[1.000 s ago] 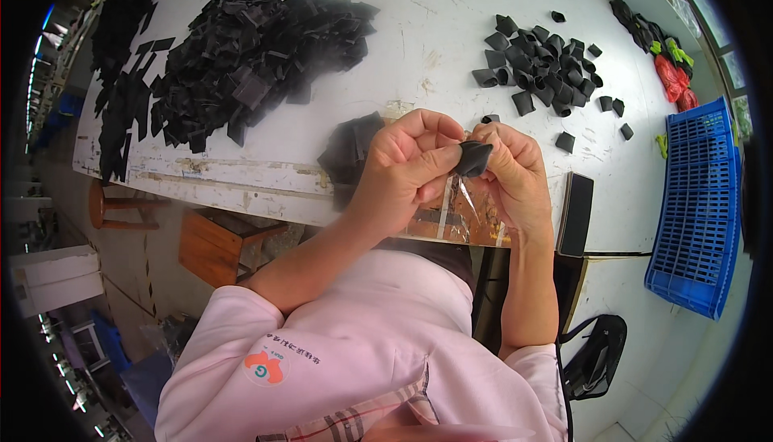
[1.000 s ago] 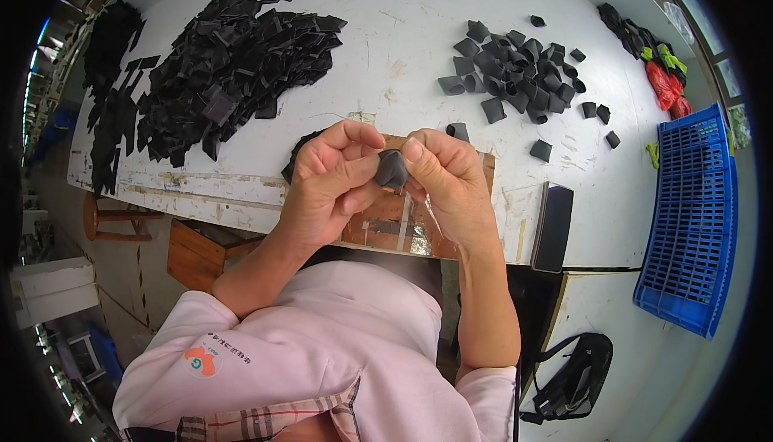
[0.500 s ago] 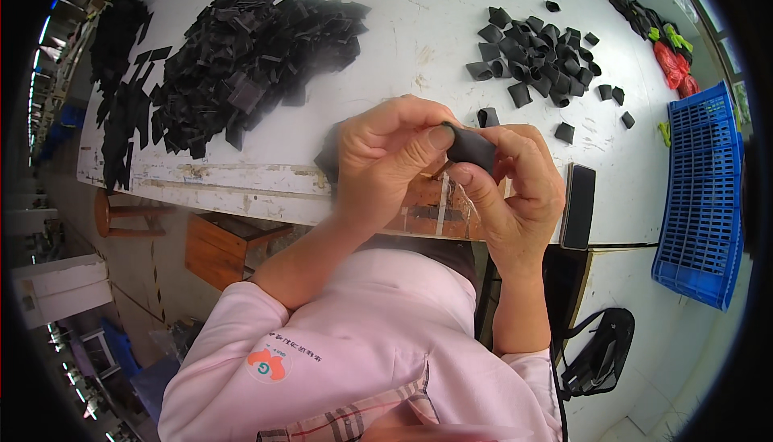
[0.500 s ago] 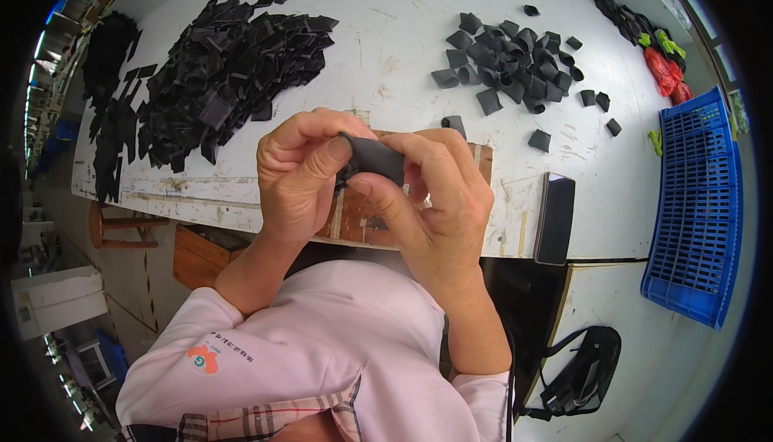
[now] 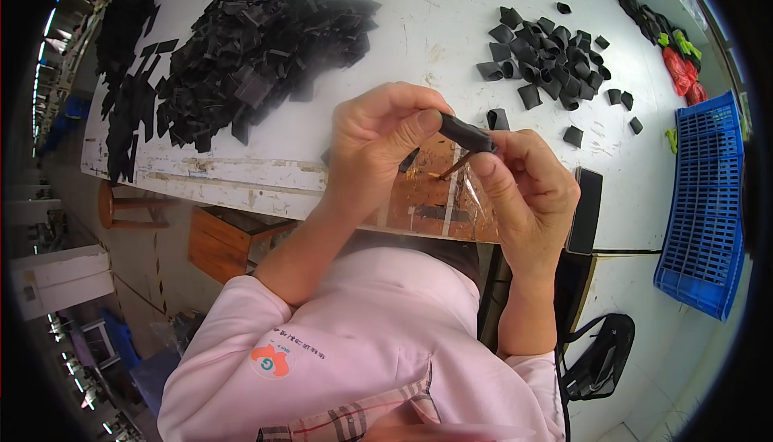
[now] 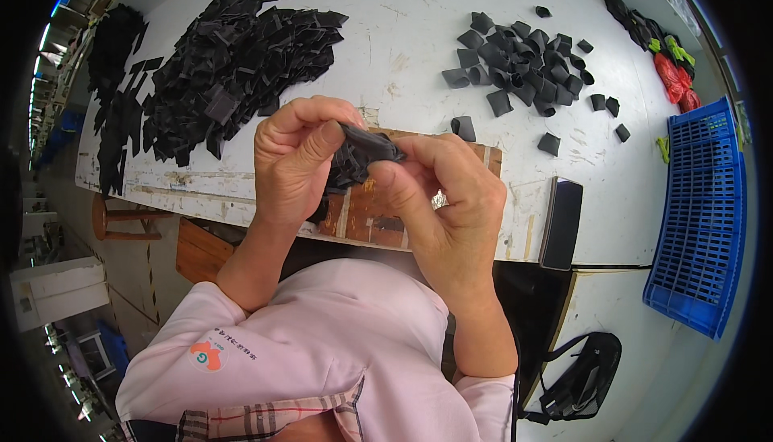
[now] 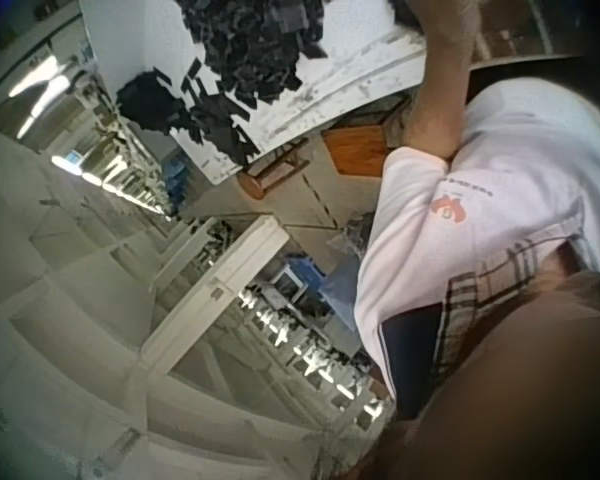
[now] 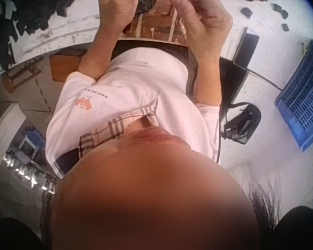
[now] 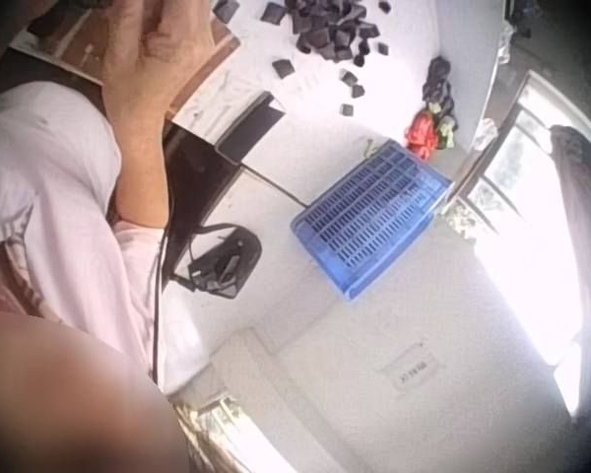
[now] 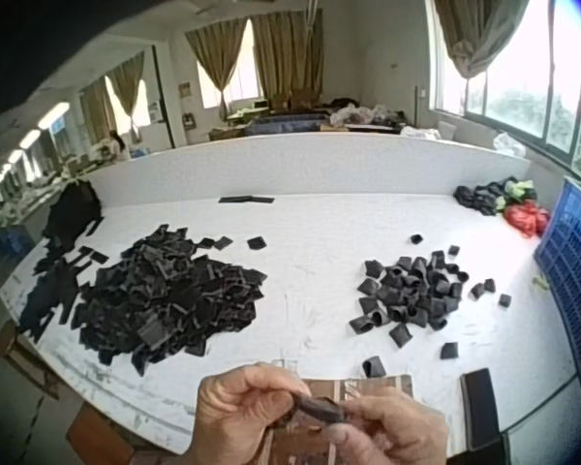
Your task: The recorder is applying a liquid adhesive using a small brush to small black rectangular components on a workbench in an industrial setting.
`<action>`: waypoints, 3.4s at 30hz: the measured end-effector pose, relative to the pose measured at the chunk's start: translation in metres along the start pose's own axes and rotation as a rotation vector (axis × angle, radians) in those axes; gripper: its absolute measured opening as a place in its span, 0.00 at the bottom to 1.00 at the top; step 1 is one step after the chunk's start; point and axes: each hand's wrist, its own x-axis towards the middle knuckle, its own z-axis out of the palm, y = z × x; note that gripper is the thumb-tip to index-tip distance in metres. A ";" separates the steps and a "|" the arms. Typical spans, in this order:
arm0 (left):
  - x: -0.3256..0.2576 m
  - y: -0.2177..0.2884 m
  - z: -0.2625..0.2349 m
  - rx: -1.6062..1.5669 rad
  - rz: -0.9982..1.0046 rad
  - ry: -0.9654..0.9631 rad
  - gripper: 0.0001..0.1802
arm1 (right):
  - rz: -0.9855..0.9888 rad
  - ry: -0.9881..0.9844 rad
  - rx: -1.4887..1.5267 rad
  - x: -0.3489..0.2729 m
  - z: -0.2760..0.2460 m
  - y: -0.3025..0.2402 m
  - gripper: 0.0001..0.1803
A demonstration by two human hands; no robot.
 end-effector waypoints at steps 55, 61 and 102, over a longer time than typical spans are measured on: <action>-0.003 -0.007 0.006 0.514 0.133 -0.153 0.05 | -0.161 -0.085 -0.308 0.008 -0.010 0.013 0.05; 0.004 0.004 0.019 0.402 0.219 -0.125 0.03 | -0.024 -0.073 -0.016 0.007 -0.014 0.011 0.06; -0.089 -0.025 -0.024 0.667 -0.540 -0.018 0.08 | 0.377 0.255 -0.935 0.064 -0.095 0.193 0.12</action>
